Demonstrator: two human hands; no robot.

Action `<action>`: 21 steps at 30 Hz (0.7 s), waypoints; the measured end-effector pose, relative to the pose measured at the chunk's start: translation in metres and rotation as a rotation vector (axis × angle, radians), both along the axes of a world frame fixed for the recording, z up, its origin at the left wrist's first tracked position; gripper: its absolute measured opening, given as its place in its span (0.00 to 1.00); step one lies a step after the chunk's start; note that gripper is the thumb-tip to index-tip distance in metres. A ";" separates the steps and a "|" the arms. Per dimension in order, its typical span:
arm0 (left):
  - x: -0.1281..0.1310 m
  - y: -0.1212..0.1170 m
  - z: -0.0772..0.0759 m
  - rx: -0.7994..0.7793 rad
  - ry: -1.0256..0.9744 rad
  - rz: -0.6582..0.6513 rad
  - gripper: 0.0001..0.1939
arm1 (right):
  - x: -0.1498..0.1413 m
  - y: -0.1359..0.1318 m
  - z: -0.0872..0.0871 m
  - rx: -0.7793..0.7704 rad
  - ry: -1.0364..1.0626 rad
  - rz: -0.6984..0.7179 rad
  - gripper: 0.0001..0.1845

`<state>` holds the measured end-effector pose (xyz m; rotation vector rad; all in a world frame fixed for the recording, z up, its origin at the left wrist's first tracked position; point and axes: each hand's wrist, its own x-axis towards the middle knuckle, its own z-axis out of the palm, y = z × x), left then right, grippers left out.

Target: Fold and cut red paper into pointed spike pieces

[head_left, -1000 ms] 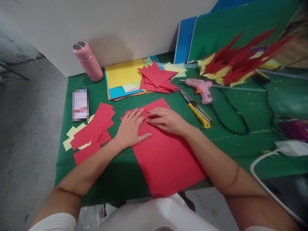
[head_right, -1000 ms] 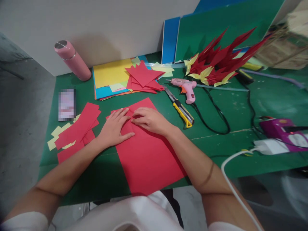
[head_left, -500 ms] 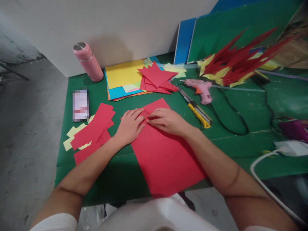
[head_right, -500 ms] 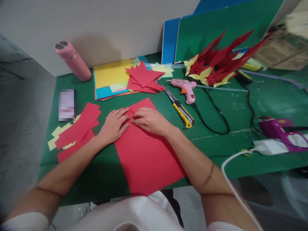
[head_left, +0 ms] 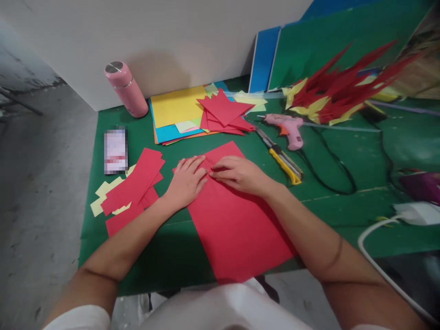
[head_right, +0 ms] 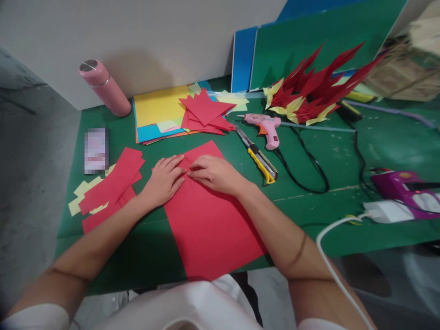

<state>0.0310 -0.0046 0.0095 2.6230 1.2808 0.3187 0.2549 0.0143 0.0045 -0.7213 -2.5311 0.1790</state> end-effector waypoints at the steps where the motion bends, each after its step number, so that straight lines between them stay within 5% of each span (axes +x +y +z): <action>1: 0.000 0.000 0.000 -0.001 0.003 0.001 0.10 | 0.000 0.000 0.000 -0.003 0.000 0.001 0.15; 21: 0.000 0.000 0.000 -0.007 0.001 0.011 0.11 | -0.003 -0.002 0.007 0.009 -0.024 0.005 0.13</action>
